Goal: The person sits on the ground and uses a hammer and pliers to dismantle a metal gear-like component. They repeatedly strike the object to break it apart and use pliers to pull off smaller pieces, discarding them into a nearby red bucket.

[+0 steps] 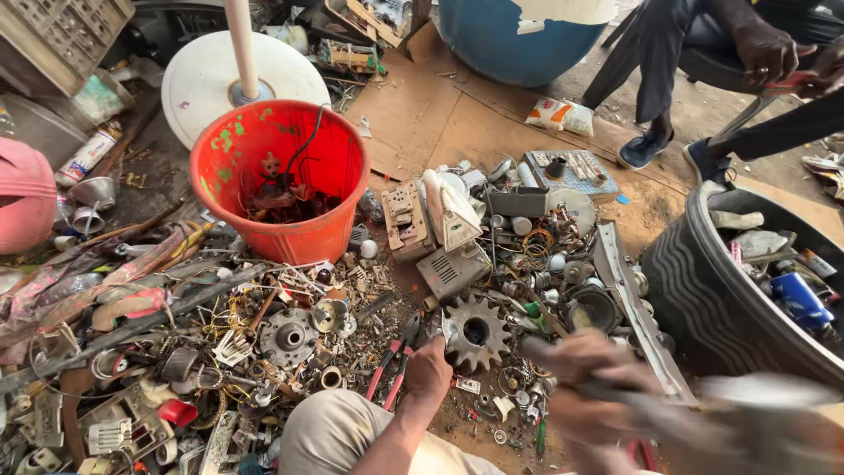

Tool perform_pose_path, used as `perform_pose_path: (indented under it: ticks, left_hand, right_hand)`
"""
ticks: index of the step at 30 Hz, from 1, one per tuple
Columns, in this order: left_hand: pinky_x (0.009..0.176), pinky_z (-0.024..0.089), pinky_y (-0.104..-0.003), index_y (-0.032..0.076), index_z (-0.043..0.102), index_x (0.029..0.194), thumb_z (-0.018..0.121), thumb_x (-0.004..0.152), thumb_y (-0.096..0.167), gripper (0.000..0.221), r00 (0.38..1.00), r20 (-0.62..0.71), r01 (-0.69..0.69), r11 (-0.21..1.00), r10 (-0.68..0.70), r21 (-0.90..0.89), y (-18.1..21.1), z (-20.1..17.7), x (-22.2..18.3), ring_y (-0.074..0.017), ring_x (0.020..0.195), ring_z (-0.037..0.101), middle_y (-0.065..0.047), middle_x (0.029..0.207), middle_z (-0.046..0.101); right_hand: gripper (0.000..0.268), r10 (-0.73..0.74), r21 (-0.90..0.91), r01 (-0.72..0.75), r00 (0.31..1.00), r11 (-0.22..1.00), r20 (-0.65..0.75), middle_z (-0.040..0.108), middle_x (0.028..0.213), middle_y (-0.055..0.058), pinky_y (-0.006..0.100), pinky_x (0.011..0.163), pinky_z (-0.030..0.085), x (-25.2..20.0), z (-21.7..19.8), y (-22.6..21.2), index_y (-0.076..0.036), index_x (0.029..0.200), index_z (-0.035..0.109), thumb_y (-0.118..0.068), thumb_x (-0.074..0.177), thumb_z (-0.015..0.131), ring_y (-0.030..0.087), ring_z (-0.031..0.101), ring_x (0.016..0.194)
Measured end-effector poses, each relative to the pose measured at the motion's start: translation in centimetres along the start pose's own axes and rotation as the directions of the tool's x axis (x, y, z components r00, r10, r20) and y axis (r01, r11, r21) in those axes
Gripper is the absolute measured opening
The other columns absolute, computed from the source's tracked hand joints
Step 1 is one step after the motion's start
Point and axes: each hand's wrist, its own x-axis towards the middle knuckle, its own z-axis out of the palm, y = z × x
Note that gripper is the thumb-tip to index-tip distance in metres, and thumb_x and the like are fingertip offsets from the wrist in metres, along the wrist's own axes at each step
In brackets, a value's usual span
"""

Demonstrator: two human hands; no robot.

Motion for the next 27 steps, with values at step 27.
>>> perform_pose_path:
  ticks: [27]
  left_hand:
    - [0.071, 0.054, -0.057, 0.004, 0.071, 0.094, 0.062, 0.070, 0.004, 0.026, 0.980, -0.152, -0.137, 0.989, 0.127, -0.056, 1.1, -2.6, -2.0, -0.0420, 0.081, 0.071, -0.020, 0.082, 0.074]
  right_hand:
    - [0.050, 0.783, -0.647, -0.564, 0.615, 0.514, 0.086, 0.070, 0.075, 0.021, 0.048, 0.067, 0.052, -5.3, 1.5, 6.7, 0.000, 0.096, 0.067, -0.049, 0.097, 0.057, 0.034, 0.067, 0.071]
